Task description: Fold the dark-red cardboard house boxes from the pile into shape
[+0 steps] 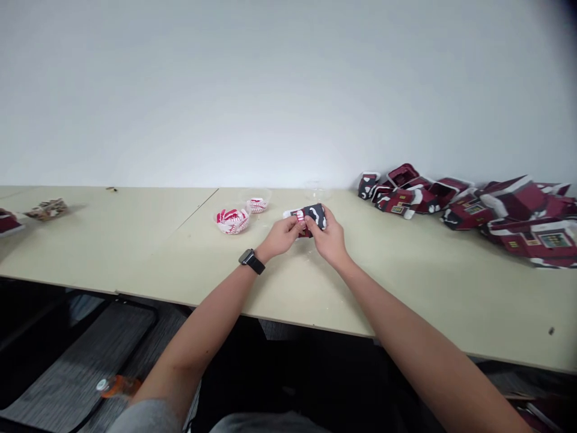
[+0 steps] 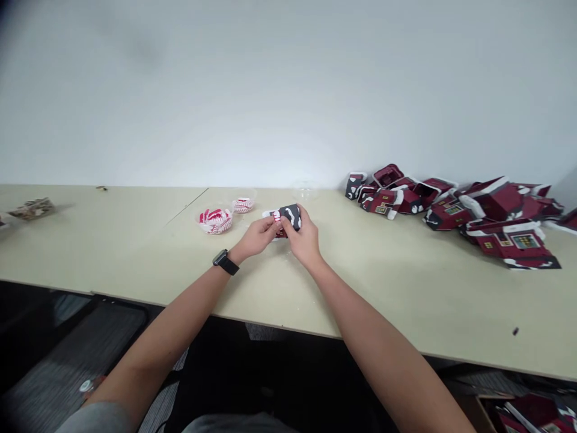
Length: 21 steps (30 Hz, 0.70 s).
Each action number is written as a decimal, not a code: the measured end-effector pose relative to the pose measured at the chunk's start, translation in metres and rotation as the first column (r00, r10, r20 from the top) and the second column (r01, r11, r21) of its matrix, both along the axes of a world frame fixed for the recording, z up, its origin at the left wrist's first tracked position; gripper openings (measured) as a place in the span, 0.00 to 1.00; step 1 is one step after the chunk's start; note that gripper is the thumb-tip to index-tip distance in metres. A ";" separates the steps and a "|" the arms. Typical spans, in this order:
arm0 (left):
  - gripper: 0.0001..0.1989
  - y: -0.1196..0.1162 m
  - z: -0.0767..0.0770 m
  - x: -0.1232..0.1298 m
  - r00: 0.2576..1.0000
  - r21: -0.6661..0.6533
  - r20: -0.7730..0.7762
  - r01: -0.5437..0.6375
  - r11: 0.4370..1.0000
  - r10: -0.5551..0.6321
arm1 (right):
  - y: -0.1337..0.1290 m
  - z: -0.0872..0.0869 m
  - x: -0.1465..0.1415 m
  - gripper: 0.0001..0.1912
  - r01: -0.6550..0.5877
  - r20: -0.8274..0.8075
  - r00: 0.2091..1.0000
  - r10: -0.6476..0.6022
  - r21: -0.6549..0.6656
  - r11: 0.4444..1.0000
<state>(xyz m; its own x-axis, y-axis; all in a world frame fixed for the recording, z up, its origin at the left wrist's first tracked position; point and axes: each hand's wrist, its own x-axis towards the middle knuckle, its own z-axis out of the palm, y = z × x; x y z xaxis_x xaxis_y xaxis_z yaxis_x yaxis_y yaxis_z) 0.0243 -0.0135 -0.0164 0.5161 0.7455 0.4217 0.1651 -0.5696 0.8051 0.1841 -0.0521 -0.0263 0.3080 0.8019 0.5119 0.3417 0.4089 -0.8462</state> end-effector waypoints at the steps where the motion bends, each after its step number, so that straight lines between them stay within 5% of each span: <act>1: 0.26 0.000 0.000 0.000 1.000 0.004 -0.008 0.004 1.000 -0.004 | 0.000 0.000 0.000 0.36 -0.006 -0.002 1.000 0.006 0.001 1.000; 8: 0.26 -0.004 0.002 0.008 0.992 -0.066 0.125 0.012 0.998 -0.004 | -0.002 0.006 -0.002 0.34 -0.021 -0.032 0.999 0.022 0.013 1.000; 17: 0.25 -0.007 0.007 0.002 1.000 0.011 -0.012 -0.026 1.000 0.026 | -0.003 0.004 -0.001 0.34 -0.084 -0.060 0.995 0.082 -0.040 0.996; 21: 0.23 -0.010 0.008 0.006 0.998 -0.042 0.065 0.014 0.999 -0.012 | -0.004 0.009 -0.003 0.32 -0.113 -0.093 0.990 0.110 -0.030 0.993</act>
<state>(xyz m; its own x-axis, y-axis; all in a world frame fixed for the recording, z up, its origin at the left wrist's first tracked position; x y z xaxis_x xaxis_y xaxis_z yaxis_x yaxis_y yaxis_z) 0.0303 -0.0230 -0.0083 0.4988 0.7566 0.4227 0.1049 -0.5369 0.8371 0.1813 -0.0565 -0.0174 0.2600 0.8508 0.4566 0.2161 0.4096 -0.8863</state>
